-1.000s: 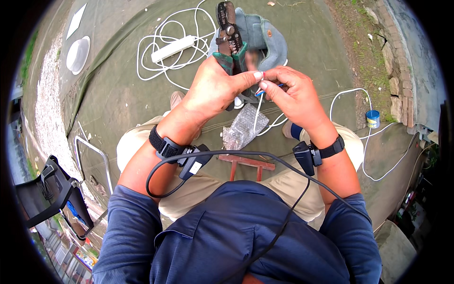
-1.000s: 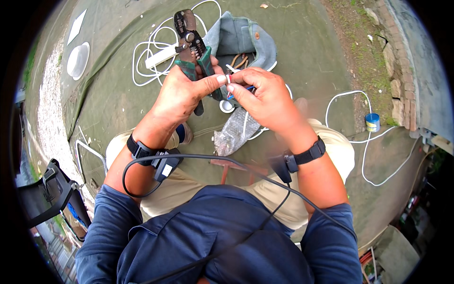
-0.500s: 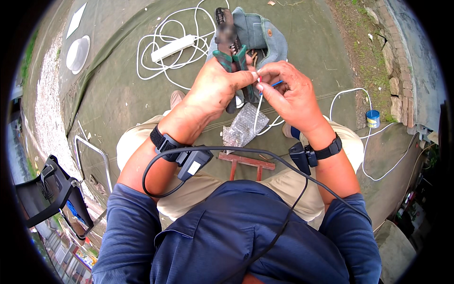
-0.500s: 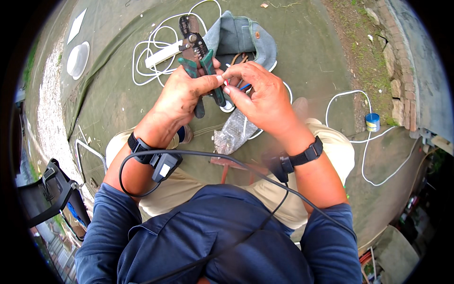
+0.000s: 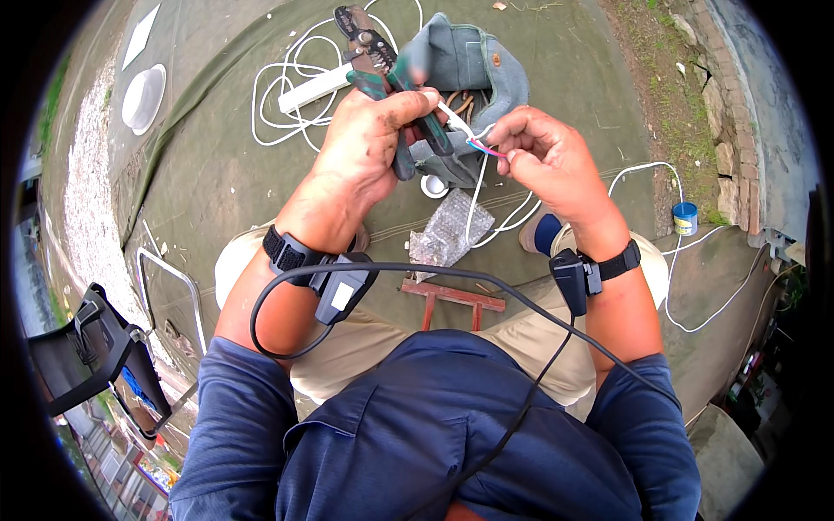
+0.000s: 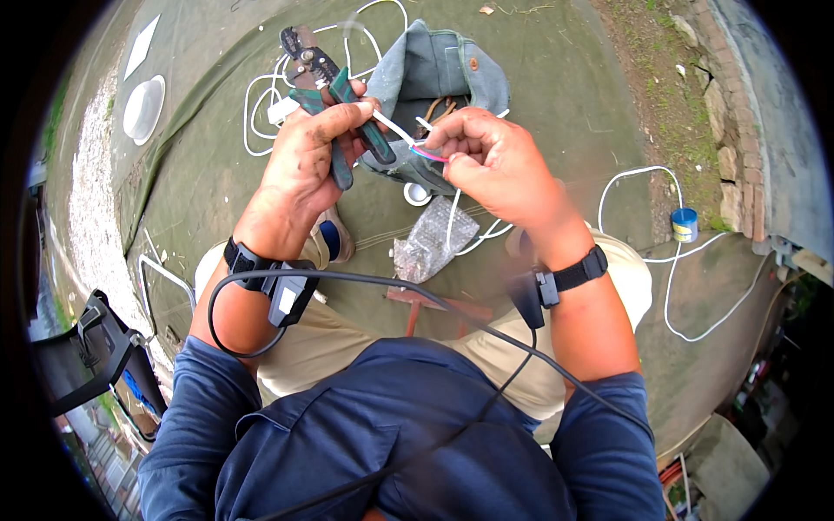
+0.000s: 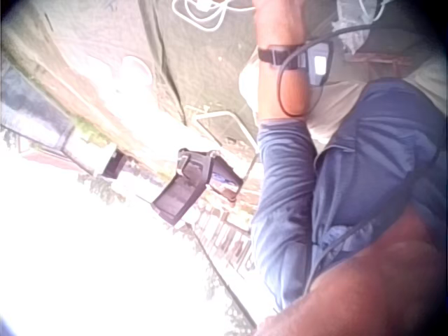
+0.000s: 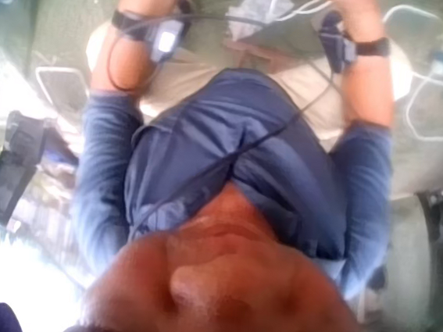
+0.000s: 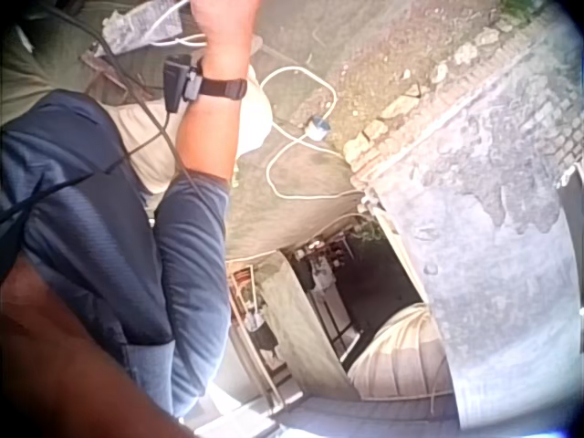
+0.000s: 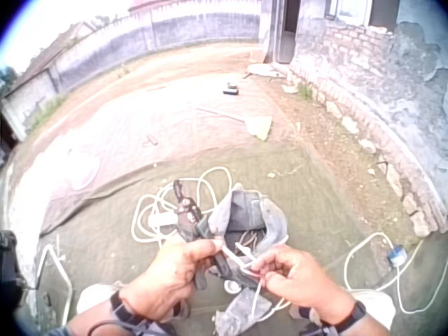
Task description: The person walks outside carrying a power strip and a small white device, then sits on a stool. They use pliers to strip the insulation from two wires and twist the exposed ends together.
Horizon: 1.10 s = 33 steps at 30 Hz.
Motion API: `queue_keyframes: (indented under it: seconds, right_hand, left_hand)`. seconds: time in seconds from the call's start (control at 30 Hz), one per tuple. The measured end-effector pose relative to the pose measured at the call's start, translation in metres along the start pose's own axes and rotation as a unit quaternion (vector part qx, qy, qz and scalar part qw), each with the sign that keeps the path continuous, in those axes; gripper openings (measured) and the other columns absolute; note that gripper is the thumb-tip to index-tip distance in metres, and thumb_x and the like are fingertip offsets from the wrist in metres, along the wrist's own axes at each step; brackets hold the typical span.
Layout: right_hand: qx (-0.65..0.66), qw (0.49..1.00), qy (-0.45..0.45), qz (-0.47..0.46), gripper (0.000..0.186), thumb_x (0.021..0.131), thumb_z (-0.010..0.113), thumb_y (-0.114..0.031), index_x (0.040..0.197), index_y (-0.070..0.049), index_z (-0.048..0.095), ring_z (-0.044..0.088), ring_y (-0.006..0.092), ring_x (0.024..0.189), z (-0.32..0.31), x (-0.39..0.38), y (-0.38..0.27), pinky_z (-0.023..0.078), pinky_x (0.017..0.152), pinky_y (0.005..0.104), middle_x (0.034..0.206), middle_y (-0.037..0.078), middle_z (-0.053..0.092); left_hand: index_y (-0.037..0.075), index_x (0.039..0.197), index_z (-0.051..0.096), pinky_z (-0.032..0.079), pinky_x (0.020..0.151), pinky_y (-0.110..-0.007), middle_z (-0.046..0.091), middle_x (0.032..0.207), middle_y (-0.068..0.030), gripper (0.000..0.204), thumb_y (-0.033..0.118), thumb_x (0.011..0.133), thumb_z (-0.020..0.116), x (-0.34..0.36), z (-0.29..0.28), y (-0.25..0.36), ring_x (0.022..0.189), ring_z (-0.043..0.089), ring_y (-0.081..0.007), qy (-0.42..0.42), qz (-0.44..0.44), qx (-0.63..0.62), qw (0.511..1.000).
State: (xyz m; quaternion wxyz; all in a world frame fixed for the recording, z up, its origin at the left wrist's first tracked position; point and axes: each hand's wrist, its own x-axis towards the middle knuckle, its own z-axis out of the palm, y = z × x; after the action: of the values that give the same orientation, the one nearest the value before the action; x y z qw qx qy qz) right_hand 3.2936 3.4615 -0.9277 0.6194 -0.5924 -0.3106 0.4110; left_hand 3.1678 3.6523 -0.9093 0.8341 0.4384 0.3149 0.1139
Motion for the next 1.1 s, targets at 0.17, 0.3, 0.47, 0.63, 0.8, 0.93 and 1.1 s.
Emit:
queue_keyframes:
  seconds: [0.17,0.3,0.47,0.63,0.8,0.93,1.1]
  right_hand:
    - [0.064,0.992,-0.005,0.106,0.019,0.093,0.053,-0.012,0.104,-0.001,0.065,0.058,0.0082,0.074,0.008,0.003,0.005,0.048,0.068,0.0231,0.090,0.002,0.062]
    - [0.101,0.983,0.012,0.152,0.025,0.095,0.056,-0.016,0.111,0.000,0.067,0.060,0.0103,0.076,0.001,0.006,0.002,0.048,0.068,0.0253,0.096,0.003,0.066]
    - [-0.064,0.988,-0.109,0.086,0.026,0.096,0.061,-0.015,0.116,-0.001,0.070,0.063,0.0126,0.079,-0.010,0.009,0.014,0.051,0.076,0.0279,0.104,0.003,0.070]
    - [-0.187,0.978,-0.093,-0.002,0.022,0.092,0.070,-0.014,0.108,-0.001,0.073,0.063,0.0123,0.083,-0.003,0.009,-0.001,0.051,0.078,0.0291,0.096,0.006,0.072]
    - [-0.196,0.980,0.025,-0.002,0.018,0.091,0.071,-0.012,0.104,0.001,0.074,0.062,0.0107,0.083,-0.009,0.009,0.002,0.050,0.074,0.0277,0.091,0.007,0.071]
    - [-0.164,0.983,0.072,0.029,0.016,0.091,0.070,-0.011,0.101,0.001,0.073,0.061,0.0093,0.081,-0.004,0.008,-0.002,0.049,0.071,0.0254,0.089,0.004,0.070]
    - [-0.091,0.990,0.079,0.069,0.015,0.092,0.071,-0.012,0.100,0.000,0.072,0.056,0.0038,0.064,0.002,0.006,0.001,0.044,0.054,0.0209,0.084,0.001,0.068]
  left_hand:
    - [0.002,0.113,0.060,0.049,0.078,-0.030,0.068,0.099,-0.0070,0.031,0.007,0.084,0.072,-0.002,0.001,-0.004,0.087,0.064,-0.0158,-0.071,0.002,0.015,0.997]
    - [0.002,0.115,0.058,0.051,0.082,-0.033,0.067,0.099,-0.0071,0.033,0.007,0.084,0.072,-0.003,-0.002,-0.005,0.089,0.065,-0.0175,-0.109,-0.014,0.016,0.994]
    - [0.002,0.116,0.058,0.052,0.084,-0.036,0.067,0.099,-0.0098,0.035,0.006,0.084,0.072,0.001,-0.008,0.004,0.090,0.066,-0.0210,-0.115,-0.004,0.001,0.993]
    - [0.001,0.117,0.057,0.052,0.086,-0.038,0.067,0.100,-0.0117,0.035,0.007,0.086,0.071,0.003,-0.011,0.008,0.090,0.066,-0.0236,-0.078,0.007,0.008,0.997]
    - [-0.001,0.117,0.057,0.051,0.086,-0.035,0.068,0.100,-0.0102,0.034,0.006,0.087,0.072,0.004,-0.010,0.003,0.093,0.066,-0.0213,-0.072,0.044,0.096,0.992]
    - [0.000,0.113,0.059,0.049,0.079,-0.028,0.067,0.093,-0.0032,0.035,0.007,0.084,0.077,0.000,-0.002,-0.005,0.086,0.062,-0.0118,-0.093,0.096,0.261,0.956]
    - [0.002,0.108,0.058,0.053,0.072,-0.033,0.066,0.086,-0.0076,0.046,0.022,0.077,0.085,-0.014,0.022,-0.022,0.079,0.064,-0.0170,-0.018,0.213,0.430,0.877]
